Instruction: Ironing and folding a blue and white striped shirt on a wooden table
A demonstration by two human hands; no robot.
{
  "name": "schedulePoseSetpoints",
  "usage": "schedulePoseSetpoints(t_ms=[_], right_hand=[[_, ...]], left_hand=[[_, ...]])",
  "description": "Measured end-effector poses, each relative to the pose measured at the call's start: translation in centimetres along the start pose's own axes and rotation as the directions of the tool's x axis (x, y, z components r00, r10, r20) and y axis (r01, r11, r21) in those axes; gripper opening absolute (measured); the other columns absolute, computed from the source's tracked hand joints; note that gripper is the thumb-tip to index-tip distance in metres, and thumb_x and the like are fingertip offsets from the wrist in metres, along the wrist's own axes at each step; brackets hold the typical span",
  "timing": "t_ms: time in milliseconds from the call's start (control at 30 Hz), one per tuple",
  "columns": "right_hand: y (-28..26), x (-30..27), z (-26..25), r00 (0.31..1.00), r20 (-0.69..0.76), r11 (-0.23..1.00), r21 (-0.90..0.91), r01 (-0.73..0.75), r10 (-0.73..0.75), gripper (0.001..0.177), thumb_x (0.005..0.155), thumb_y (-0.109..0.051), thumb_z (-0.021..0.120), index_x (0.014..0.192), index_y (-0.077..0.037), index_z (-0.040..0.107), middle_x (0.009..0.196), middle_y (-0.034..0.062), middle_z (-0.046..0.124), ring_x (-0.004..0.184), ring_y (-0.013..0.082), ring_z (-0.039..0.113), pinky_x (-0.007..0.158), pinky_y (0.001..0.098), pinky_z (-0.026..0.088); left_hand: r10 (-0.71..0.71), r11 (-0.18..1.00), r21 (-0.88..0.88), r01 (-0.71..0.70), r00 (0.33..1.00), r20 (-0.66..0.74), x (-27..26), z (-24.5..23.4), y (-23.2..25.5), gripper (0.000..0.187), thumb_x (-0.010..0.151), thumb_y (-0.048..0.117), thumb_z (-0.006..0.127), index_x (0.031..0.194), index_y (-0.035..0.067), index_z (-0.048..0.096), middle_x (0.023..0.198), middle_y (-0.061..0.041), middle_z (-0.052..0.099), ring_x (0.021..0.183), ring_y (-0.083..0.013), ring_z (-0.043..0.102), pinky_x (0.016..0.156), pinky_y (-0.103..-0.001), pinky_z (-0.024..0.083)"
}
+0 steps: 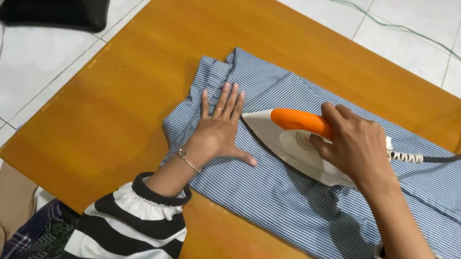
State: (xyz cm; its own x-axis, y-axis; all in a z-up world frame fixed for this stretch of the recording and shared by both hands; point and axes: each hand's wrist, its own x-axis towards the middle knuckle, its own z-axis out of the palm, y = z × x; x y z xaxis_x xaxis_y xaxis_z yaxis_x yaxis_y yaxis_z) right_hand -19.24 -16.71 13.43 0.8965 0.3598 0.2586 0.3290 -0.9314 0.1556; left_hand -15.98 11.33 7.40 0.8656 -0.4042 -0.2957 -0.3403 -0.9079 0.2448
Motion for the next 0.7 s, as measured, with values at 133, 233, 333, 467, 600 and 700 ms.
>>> schedulePoseSetpoints(t_ms=[133, 233, 333, 467, 600, 700], right_hand=[[-0.4, 1.0, -1.1, 0.977, 0.213, 0.999, 0.024, -0.040, 0.034, 0.049, 0.083, -0.048, 0.073, 0.120, -0.024, 0.053, 0.095, 0.0084, 0.073, 0.086, 0.0492, 0.074, 0.074, 0.0607, 0.058], [0.0, 1.3, -0.6, 0.978, 0.203, 0.999, -0.022, -0.042, 0.046, 0.050, 0.086, -0.043, 0.074, 0.128, -0.026, 0.051, 0.100, 0.0082, 0.075, 0.086, 0.0474, 0.076, 0.074, 0.0588, 0.059], [1.1, 1.9, 0.4, 0.968, 0.219, 0.992, -0.060, -0.114, 0.125, 0.048, 0.088, -0.043, 0.070, 0.128, -0.028, 0.050, 0.098, 0.0086, 0.075, 0.082, 0.0487, 0.075, 0.071, 0.0589, 0.059], [2.6, 2.7, 1.9, 0.969, 0.165, 0.980, -0.099, -0.171, 0.186, 0.052, 0.087, -0.044, 0.072, 0.131, -0.025, 0.051, 0.092, 0.0129, 0.074, 0.079, 0.0490, 0.075, 0.068, 0.0588, 0.060], [3.5, 2.9, 1.7, 0.952, 0.165, 0.962, -0.136, -0.235, 0.256, 0.046, 0.089, -0.039, 0.073, 0.126, -0.019, 0.055, 0.087, 0.0185, 0.075, 0.079, 0.0512, 0.074, 0.070, 0.0584, 0.060], [6.4, 2.1, 2.4, 0.950, 0.170, 0.961, -0.142, -0.238, 0.261, 0.048, 0.087, -0.039, 0.074, 0.128, -0.021, 0.056, 0.088, 0.0198, 0.075, 0.079, 0.0518, 0.074, 0.069, 0.0594, 0.059]], left_hand=[[-0.008, 1.000, -0.021, 0.008, 1.000, 0.024, 0.0, 0.0, 0.2, 0.161, 0.055, 0.096, 0.068, 0.163, 0.001, -0.005, 0.170, -0.021, -0.016, 0.155, -0.0351, -0.025, 0.113, -0.071, -0.024], [-0.004, 1.000, -0.010, 0.004, 1.000, 0.026, 0.2, 0.1, 0.1, 0.164, 0.052, 0.097, 0.069, 0.162, 0.001, -0.006, 0.170, -0.021, -0.016, 0.154, -0.0358, -0.025, 0.113, -0.072, -0.023], [-0.010, 1.000, -0.015, 0.011, 0.999, 0.048, 0.0, -0.3, 0.2, 0.163, 0.053, 0.096, 0.070, 0.163, 0.001, -0.006, 0.170, -0.021, -0.015, 0.155, -0.0363, -0.023, 0.113, -0.072, -0.022], [-0.011, 1.000, 0.001, 0.011, 0.999, 0.053, 0.3, -0.1, 0.1, 0.164, 0.053, 0.096, 0.070, 0.163, 0.001, -0.006, 0.170, -0.021, -0.015, 0.155, -0.0362, -0.024, 0.112, -0.072, -0.024], [-0.002, 1.000, -0.015, 0.003, 0.998, 0.068, 0.2, -0.2, 0.1, 0.162, 0.054, 0.095, 0.070, 0.163, 0.002, -0.006, 0.170, -0.022, -0.015, 0.155, -0.0364, -0.024, 0.112, -0.072, -0.023], [0.000, 1.000, -0.003, 0.000, 0.997, 0.072, 0.3, 0.0, -0.1, 0.162, 0.054, 0.094, 0.072, 0.162, 0.002, -0.006, 0.170, -0.022, -0.015, 0.155, -0.0368, -0.023, 0.113, -0.072, -0.021]])
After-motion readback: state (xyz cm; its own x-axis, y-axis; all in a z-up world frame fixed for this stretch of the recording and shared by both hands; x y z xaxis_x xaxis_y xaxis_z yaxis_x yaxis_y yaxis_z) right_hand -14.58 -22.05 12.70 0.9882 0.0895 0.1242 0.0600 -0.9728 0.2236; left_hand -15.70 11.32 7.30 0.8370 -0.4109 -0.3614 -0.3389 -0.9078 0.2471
